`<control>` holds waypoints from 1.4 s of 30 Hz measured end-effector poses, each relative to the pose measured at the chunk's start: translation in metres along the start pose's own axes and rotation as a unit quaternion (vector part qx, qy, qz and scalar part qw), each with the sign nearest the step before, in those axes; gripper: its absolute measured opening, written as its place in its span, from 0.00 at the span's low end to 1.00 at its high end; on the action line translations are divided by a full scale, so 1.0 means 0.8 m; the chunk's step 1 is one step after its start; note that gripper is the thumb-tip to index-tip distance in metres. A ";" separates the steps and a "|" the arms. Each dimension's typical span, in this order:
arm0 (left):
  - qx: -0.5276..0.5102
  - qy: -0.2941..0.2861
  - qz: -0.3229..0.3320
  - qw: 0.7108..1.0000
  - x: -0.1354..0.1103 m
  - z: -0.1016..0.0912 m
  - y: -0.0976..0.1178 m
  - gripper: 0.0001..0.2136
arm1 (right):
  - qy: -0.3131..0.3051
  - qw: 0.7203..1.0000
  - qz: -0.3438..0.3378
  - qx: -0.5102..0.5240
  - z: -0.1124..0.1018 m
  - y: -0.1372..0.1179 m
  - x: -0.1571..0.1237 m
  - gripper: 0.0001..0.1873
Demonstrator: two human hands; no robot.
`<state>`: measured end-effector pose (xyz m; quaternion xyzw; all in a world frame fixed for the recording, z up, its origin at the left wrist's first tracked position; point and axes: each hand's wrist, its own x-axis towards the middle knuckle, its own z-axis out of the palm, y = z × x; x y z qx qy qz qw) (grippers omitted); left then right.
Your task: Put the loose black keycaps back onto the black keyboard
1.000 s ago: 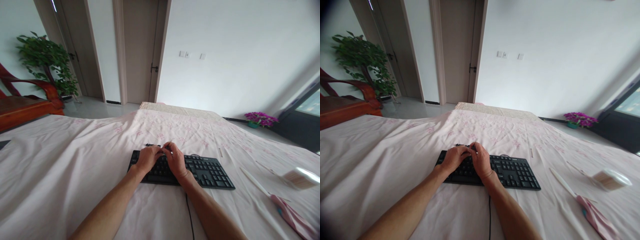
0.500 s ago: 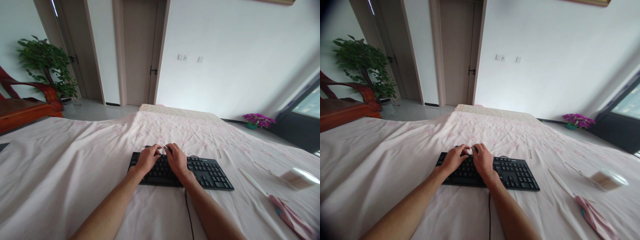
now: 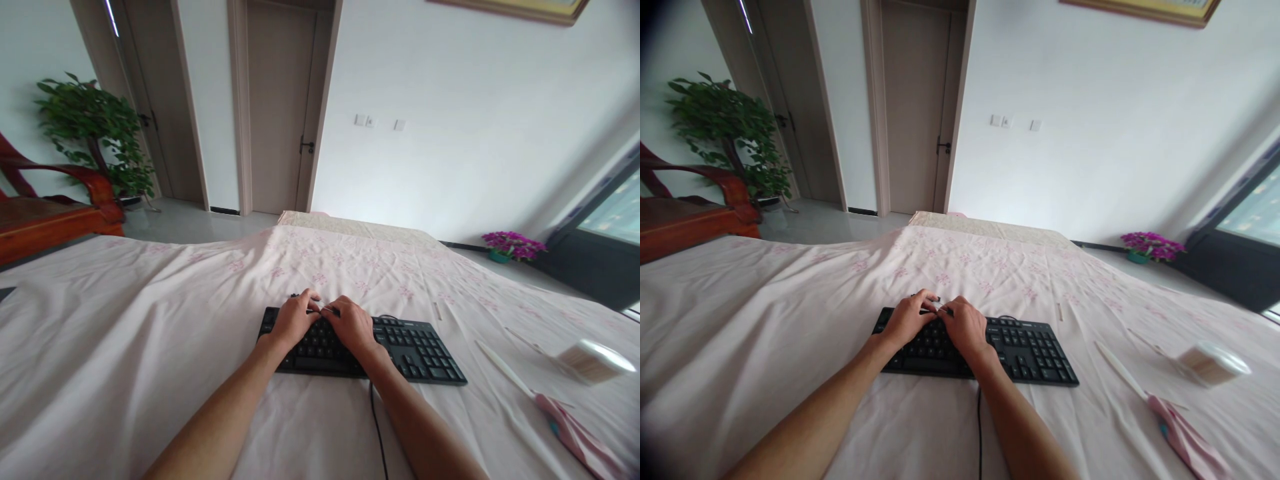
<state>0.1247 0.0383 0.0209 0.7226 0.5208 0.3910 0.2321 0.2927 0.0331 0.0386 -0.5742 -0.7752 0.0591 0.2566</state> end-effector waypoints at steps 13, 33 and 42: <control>-0.168 0.013 -0.042 0.985 0.021 -0.046 -0.053 0.12 | -0.046 0.995 -0.080 0.038 -0.022 -0.003 -0.009 0.09; -0.133 0.126 -0.099 0.978 0.019 -0.047 -0.107 0.12 | -0.152 0.982 -0.073 -0.084 -0.025 -0.028 0.040 0.09; -0.111 0.124 -0.120 0.979 0.023 -0.043 -0.112 0.14 | -0.107 0.985 0.074 0.113 0.014 0.040 0.079 0.15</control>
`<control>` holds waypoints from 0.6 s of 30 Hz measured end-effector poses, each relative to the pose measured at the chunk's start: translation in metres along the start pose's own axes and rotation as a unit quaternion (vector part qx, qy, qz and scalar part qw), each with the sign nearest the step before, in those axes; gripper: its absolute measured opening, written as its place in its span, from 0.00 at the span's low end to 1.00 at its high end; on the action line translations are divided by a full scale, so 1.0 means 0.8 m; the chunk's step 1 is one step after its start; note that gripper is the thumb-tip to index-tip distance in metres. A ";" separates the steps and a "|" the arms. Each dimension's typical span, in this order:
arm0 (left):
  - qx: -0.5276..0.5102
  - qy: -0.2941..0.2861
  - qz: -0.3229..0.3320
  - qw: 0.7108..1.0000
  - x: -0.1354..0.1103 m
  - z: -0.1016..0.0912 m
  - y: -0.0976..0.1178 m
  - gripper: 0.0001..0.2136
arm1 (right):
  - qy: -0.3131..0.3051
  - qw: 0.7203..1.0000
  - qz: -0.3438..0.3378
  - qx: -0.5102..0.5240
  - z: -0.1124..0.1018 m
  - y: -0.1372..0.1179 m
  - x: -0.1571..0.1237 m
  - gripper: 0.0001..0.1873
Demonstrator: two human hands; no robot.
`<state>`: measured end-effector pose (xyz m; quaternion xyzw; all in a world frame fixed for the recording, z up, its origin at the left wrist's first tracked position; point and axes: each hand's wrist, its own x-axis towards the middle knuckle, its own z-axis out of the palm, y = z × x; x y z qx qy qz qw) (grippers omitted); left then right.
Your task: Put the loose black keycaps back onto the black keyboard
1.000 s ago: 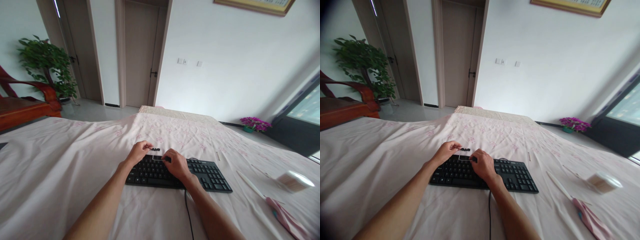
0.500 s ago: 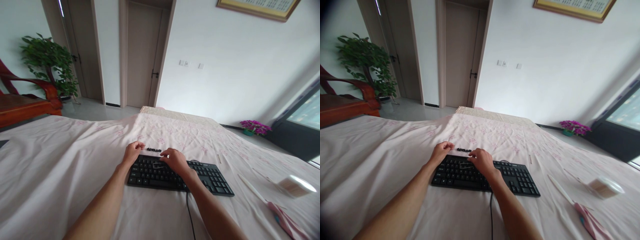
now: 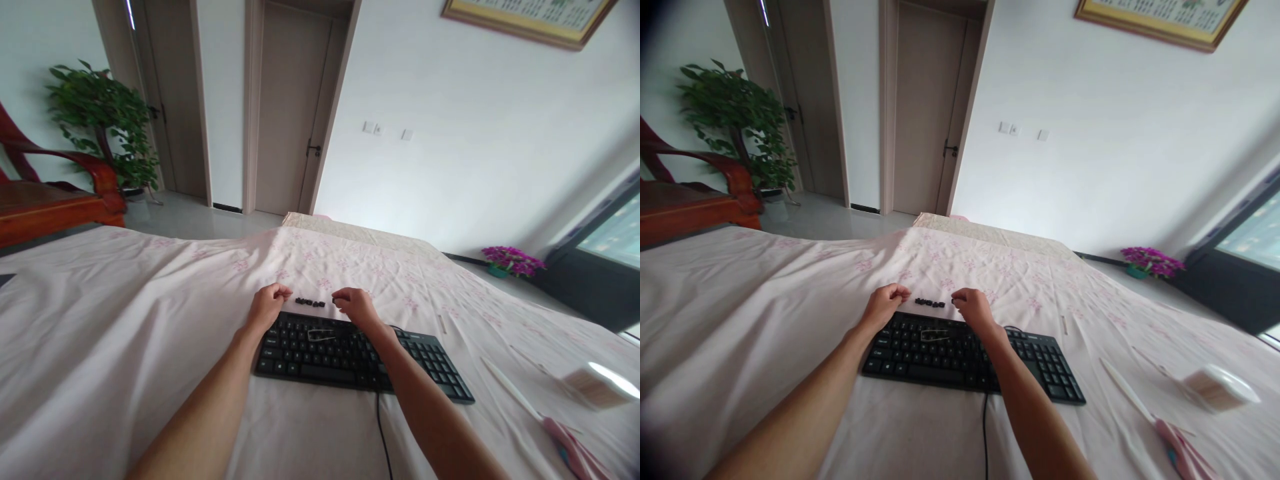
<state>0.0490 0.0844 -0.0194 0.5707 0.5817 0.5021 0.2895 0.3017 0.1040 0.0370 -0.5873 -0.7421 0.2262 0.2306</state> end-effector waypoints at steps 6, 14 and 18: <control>0.003 -0.002 -0.002 1.000 -0.001 -0.001 0.000 0.13 | -0.015 0.999 -0.035 -0.030 0.014 0.010 0.019 0.17; 0.006 0.000 0.005 1.000 -0.002 -0.001 0.001 0.14 | -0.024 0.982 -0.069 -0.176 0.004 -0.014 0.012 0.15; 0.003 0.001 0.003 1.000 -0.002 -0.001 0.001 0.14 | -0.022 0.981 -0.042 -0.186 0.005 -0.019 0.009 0.15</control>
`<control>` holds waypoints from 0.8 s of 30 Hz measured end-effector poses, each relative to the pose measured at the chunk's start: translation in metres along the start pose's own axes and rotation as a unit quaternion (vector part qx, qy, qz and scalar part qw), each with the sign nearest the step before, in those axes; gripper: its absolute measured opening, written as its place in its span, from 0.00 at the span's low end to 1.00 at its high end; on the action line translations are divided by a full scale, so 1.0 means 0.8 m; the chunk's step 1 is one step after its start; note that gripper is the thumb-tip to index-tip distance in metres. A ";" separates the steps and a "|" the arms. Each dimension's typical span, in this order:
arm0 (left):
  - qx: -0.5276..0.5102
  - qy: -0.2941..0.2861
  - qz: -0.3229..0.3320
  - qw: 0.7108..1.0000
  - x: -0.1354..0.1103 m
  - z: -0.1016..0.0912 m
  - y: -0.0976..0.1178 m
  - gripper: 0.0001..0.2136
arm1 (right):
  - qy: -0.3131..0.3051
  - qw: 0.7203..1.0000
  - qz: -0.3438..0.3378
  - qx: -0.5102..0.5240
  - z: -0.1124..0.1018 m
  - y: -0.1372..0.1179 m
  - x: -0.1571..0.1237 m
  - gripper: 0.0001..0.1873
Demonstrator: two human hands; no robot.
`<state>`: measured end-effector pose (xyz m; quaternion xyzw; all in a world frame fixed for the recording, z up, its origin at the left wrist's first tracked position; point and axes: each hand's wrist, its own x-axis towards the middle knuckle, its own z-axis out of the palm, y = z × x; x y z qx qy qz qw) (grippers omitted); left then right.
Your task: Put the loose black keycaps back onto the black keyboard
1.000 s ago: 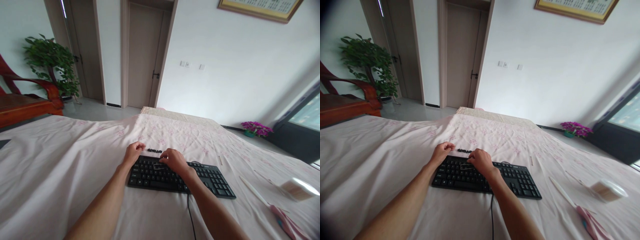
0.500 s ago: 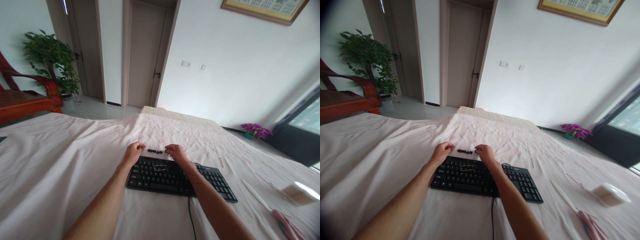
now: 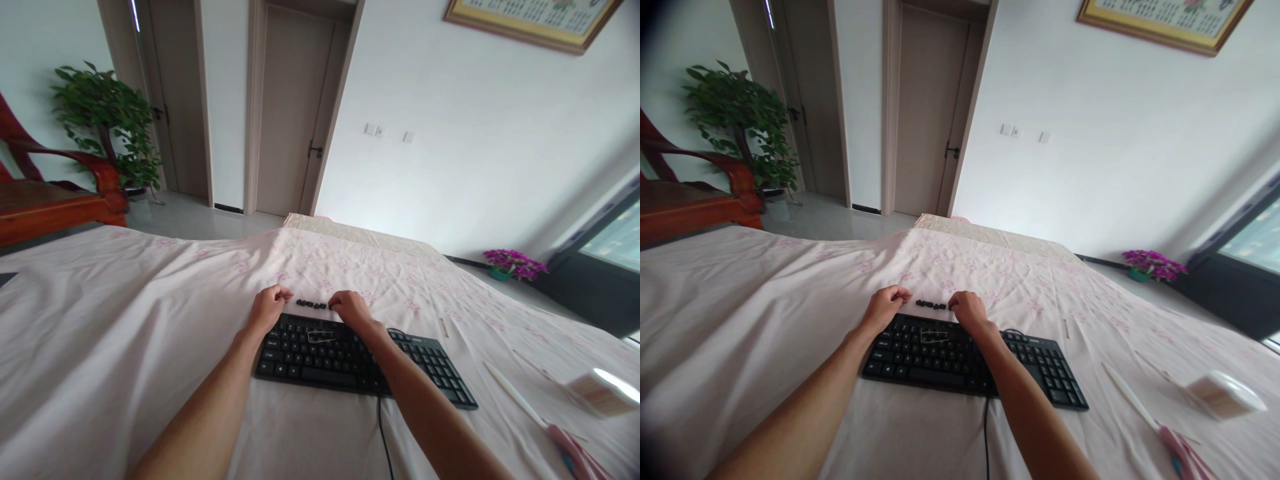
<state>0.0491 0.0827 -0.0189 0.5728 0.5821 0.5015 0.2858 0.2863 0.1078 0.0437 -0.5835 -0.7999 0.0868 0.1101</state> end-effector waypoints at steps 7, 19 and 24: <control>-0.003 -0.003 -0.010 1.000 -0.001 -0.001 0.004 0.14 | 0.002 1.000 0.005 0.024 0.005 -0.003 0.001 0.13; 0.003 -0.006 -0.002 1.000 -0.002 -0.001 0.002 0.14 | -0.007 1.000 0.001 0.008 0.002 -0.003 0.000 0.16; 0.010 -0.005 -0.005 1.000 -0.002 -0.002 0.005 0.14 | -0.014 1.000 0.002 -0.008 0.000 -0.010 -0.001 0.17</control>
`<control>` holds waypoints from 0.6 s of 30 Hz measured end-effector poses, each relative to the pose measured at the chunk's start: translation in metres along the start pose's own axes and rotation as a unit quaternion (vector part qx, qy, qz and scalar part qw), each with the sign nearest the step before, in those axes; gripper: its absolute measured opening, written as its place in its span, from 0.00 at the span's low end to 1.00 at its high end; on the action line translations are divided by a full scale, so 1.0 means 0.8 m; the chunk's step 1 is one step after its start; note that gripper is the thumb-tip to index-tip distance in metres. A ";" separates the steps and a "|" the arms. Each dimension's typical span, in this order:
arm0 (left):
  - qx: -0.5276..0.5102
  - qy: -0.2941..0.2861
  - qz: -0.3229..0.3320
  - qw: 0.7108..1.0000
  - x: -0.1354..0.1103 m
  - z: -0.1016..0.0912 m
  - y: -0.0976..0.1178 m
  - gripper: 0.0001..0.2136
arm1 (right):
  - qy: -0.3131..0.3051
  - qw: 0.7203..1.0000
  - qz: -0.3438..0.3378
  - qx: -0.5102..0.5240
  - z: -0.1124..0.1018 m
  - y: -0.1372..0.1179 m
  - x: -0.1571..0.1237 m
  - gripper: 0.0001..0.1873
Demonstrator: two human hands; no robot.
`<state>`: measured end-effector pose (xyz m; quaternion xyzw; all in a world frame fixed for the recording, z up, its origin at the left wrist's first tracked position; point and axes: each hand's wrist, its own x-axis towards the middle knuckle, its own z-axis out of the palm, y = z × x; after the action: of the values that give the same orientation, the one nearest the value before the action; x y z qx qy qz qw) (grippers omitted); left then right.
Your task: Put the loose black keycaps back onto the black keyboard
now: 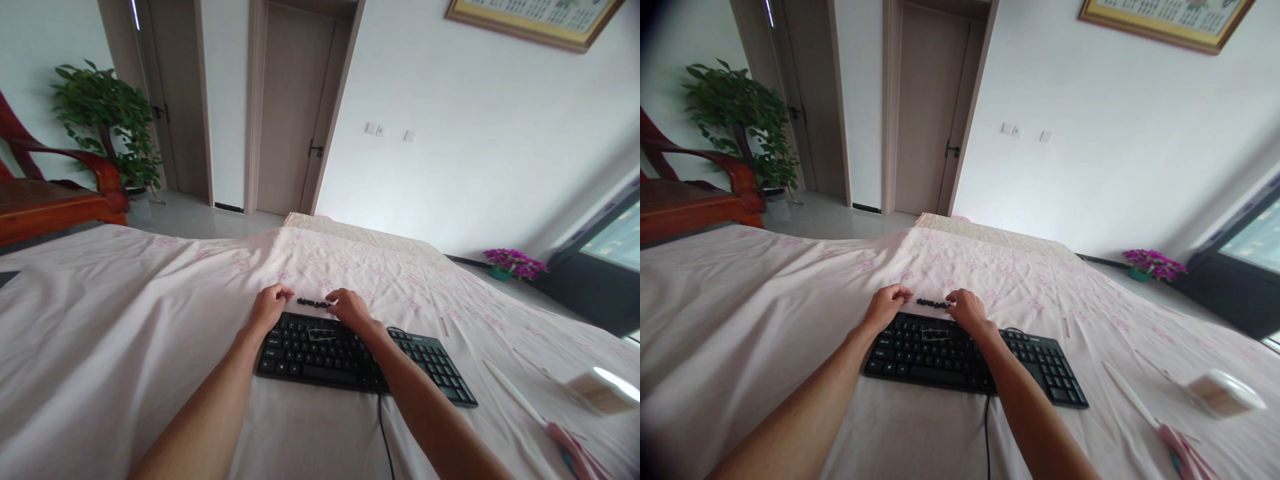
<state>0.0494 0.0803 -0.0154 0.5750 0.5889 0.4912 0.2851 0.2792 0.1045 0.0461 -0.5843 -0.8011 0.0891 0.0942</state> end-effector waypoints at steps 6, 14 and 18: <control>-0.001 0.004 -0.002 1.000 0.000 0.000 0.003 0.14 | -0.005 1.000 0.002 -0.005 0.000 -0.005 0.003 0.13; -0.001 0.003 -0.002 1.000 -0.001 -0.001 0.004 0.14 | -0.015 1.000 -0.002 -0.013 0.002 -0.003 0.006 0.12; 0.002 0.002 -0.007 1.000 0.000 -0.001 0.003 0.14 | -0.011 1.000 -0.006 -0.026 0.000 -0.005 0.003 0.14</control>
<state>0.0500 0.0800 -0.0130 0.5701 0.5945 0.4896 0.2862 0.2744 0.1058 0.0469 -0.5809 -0.8074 0.0744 0.0711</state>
